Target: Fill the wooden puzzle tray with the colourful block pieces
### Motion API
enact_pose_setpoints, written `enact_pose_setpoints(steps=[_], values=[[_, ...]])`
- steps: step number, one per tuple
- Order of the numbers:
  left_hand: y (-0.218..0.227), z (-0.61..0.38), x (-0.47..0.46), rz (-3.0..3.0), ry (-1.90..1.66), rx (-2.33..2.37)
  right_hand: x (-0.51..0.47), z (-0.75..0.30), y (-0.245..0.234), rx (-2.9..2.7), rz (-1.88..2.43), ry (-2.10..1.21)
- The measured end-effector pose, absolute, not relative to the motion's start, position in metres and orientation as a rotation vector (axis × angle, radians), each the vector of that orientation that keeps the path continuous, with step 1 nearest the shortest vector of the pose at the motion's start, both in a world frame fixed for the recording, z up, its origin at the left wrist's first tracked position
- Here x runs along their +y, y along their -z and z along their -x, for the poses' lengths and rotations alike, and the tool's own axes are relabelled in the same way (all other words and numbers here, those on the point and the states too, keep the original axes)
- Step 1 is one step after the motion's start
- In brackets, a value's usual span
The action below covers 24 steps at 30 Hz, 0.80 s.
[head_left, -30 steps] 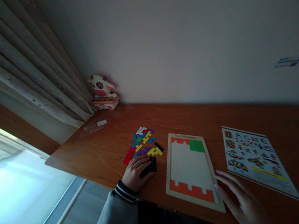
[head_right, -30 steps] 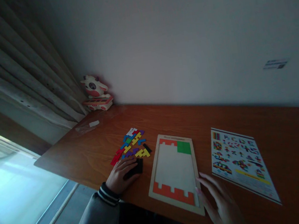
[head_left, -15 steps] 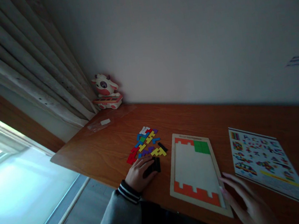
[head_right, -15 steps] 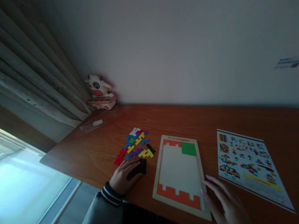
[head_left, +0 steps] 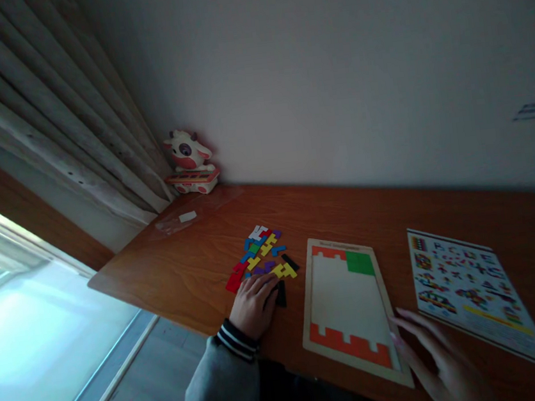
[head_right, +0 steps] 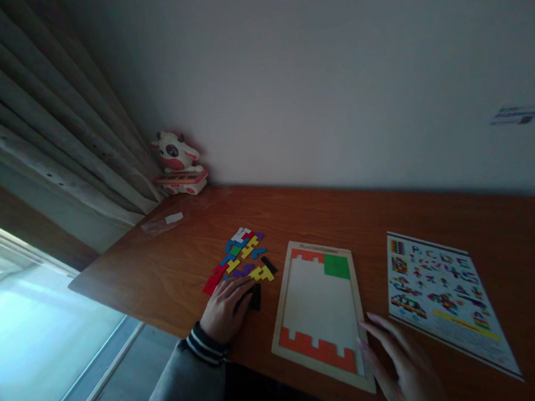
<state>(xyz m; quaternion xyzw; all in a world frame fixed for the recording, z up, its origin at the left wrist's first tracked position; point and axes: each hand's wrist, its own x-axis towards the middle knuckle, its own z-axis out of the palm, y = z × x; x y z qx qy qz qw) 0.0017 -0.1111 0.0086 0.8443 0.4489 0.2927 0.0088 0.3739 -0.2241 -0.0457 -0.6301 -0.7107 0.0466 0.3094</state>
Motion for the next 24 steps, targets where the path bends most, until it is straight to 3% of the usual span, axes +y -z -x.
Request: enact_pose_setpoints(steps=[8, 24], values=[[-0.008, -0.018, -0.071, -2.738, -0.706, 1.461, -0.225, -0.368, 0.035, -1.845, 1.666, -0.134], [0.009, -0.013, -0.063, -2.462, -1.028, 1.248, -0.225, -0.363, 0.028, -1.825, 1.676, -0.127]])
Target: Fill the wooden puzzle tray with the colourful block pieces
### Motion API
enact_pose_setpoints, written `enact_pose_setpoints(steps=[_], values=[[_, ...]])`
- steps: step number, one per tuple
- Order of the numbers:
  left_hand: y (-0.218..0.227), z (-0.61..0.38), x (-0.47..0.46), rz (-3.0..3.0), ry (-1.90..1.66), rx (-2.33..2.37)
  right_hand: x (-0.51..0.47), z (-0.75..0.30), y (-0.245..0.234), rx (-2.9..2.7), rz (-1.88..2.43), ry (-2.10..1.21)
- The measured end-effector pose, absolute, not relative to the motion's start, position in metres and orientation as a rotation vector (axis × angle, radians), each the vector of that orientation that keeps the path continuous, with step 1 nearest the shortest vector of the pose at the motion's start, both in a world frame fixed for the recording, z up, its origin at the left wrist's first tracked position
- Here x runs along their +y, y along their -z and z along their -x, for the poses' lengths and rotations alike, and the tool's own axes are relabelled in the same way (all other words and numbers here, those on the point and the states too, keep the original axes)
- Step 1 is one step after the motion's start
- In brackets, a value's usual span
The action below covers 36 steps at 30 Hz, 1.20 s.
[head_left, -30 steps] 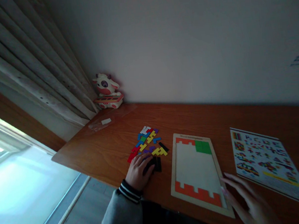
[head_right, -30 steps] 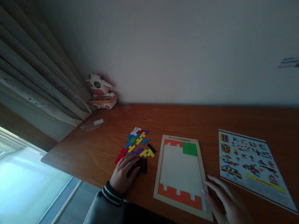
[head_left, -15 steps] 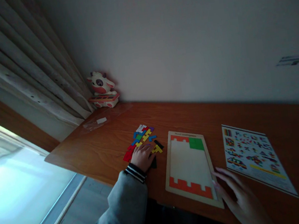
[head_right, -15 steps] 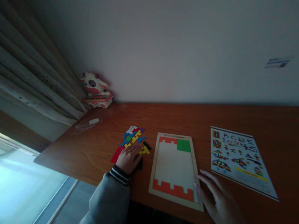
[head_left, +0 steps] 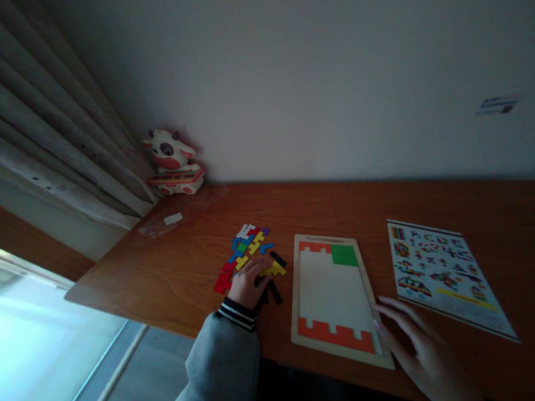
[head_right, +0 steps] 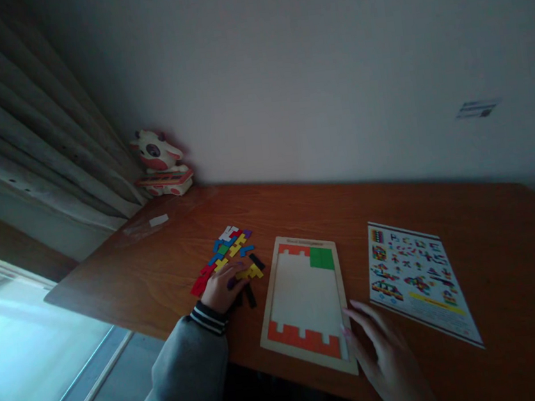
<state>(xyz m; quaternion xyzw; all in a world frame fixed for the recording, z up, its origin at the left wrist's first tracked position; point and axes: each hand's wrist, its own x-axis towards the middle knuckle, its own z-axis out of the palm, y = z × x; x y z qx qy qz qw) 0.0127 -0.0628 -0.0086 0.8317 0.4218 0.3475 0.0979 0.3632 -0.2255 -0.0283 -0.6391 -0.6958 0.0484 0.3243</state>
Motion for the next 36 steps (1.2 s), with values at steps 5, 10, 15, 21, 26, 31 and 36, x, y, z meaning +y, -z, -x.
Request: enact_pose_setpoints(steps=[5, 10, 15, 21, 26, 31, 36], values=[[-0.006, -0.023, -0.071, -2.319, -1.148, 1.144, -0.225, -0.363, 0.030, -1.828, 1.658, -0.111], [-0.017, -0.053, -0.093, -2.185, -1.124, 1.014, -0.225, -0.363, 0.028, -1.831, 1.671, -0.132], [-0.018, -0.079, -0.112, -2.154, -1.017, 0.929, -0.226, -0.361, 0.020, -1.801, 1.586, -0.045], [-0.012, -0.084, -0.113, -2.146, -1.050, 0.735, -0.216, -0.331, 0.000, -1.865, 1.476, -0.056], [-0.008, -0.080, -0.115, -2.155, -1.084, 0.658, -0.189, -0.294, -0.017, -2.062, 1.384, -0.157], [-0.012, -0.080, -0.117, -2.136, -1.159, 0.640, -0.164, -0.288, -0.021, -2.159, 1.215, -0.295], [-0.013, -0.079, -0.116, -2.138, -1.211, 0.852, -0.127, -0.310, -0.020, -2.053, 1.312, -0.243]])
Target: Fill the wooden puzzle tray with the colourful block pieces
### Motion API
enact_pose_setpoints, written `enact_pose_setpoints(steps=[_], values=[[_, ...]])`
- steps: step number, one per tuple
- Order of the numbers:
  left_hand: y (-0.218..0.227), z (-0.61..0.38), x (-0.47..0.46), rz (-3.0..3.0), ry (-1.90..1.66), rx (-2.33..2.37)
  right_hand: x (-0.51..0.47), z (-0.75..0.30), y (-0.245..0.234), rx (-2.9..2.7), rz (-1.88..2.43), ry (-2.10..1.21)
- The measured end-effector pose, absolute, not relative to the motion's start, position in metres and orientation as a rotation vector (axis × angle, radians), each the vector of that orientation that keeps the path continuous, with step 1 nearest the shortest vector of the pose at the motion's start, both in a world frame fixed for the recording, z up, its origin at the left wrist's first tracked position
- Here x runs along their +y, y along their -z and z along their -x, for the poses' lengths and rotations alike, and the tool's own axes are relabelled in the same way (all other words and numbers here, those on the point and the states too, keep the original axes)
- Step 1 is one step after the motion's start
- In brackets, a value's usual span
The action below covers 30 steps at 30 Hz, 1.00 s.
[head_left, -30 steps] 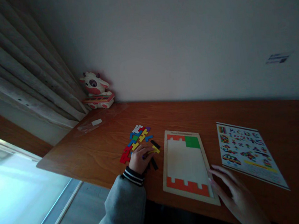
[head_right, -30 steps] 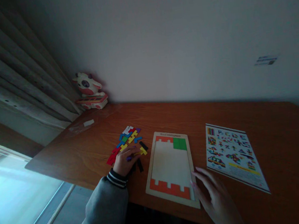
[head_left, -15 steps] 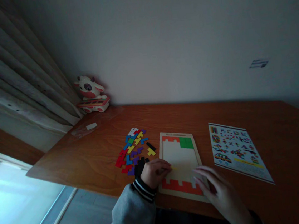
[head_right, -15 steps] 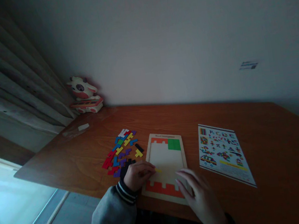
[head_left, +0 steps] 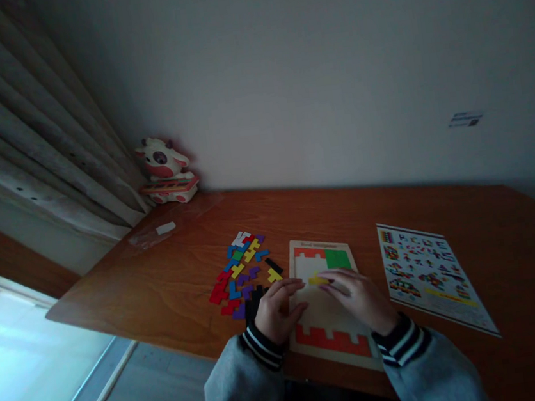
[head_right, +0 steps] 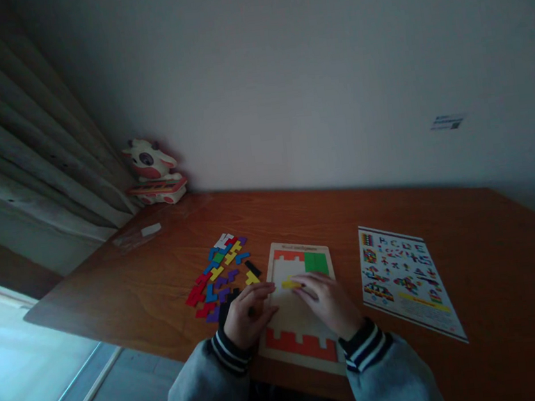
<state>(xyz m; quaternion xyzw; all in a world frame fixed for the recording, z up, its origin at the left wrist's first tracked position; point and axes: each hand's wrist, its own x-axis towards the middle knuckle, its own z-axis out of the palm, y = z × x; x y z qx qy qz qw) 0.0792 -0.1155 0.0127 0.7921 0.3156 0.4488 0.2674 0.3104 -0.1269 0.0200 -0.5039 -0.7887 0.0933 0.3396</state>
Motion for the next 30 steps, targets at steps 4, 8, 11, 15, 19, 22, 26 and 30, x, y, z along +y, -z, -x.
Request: enact_pose_setpoints(steps=[4, 8, 11, 15, 19, 22, 26, 30], values=[[-0.008, -0.079, -0.115, -2.174, -1.156, 0.882, -0.093, -0.324, -0.016, -2.059, 1.424, -0.134], [-0.007, -0.079, -0.116, -2.253, -1.063, 0.874, -0.078, -0.327, -0.010, -2.120, 1.398, -0.140], [-0.008, -0.079, -0.116, -2.284, -1.022, 0.896, -0.078, -0.328, -0.006, -2.132, 1.405, -0.127], [-0.009, -0.080, -0.116, -2.293, -0.999, 0.903, -0.079, -0.328, 0.000, -2.149, 1.449, -0.030], [-0.011, -0.081, -0.115, -2.281, -0.986, 0.884, -0.080, -0.325, 0.005, -2.152, 1.482, 0.024], [-0.011, -0.081, -0.116, -2.275, -0.980, 0.876, -0.078, -0.322, 0.007, -2.141, 1.501, 0.023], [-0.009, -0.080, -0.115, -2.268, -0.965, 0.880, -0.074, -0.322, 0.011, -2.087, 1.543, 0.018], [-0.005, -0.079, -0.113, -2.263, -0.952, 0.871, -0.070, -0.325, 0.015, -2.005, 1.568, -0.003]])
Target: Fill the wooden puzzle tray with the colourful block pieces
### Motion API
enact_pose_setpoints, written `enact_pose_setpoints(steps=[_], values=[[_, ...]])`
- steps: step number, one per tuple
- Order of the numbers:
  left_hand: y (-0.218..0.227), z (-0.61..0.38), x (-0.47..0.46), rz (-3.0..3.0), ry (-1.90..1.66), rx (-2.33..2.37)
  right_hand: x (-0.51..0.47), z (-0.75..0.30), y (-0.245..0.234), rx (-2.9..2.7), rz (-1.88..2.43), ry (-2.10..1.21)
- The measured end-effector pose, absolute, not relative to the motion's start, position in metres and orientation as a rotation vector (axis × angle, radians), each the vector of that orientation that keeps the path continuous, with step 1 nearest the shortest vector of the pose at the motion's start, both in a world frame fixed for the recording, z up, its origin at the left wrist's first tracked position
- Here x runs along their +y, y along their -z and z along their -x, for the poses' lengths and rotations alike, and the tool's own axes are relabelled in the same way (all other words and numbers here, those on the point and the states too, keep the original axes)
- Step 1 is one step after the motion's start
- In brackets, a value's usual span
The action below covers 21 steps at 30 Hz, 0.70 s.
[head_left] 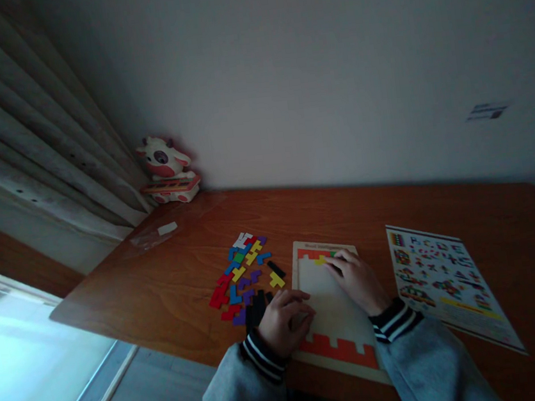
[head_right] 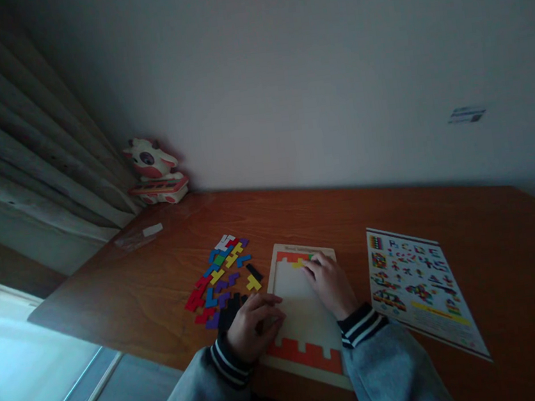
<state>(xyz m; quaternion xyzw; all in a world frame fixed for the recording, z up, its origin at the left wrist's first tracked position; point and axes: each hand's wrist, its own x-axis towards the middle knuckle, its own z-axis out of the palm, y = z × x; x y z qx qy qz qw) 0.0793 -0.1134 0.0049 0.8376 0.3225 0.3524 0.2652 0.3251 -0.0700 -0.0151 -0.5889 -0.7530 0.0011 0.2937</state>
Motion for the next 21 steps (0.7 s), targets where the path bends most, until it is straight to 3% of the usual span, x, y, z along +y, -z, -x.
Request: enact_pose_setpoints(steps=[6, 12, 17, 21], values=[[-0.008, -0.081, -0.117, -2.259, -0.956, 0.892, -0.071, -0.327, 0.020, -1.900, 1.522, -0.078], [-0.015, -0.060, -0.091, -2.303, -1.067, 1.294, -0.074, -0.330, 0.020, -1.776, 1.462, -0.161], [-0.012, -0.038, -0.061, -2.555, -0.714, 1.393, -0.074, -0.330, 0.017, -1.695, 1.420, -0.183], [-0.007, -0.042, -0.058, -2.593, -0.677, 1.465, -0.074, -0.330, 0.014, -1.656, 1.390, -0.194]])
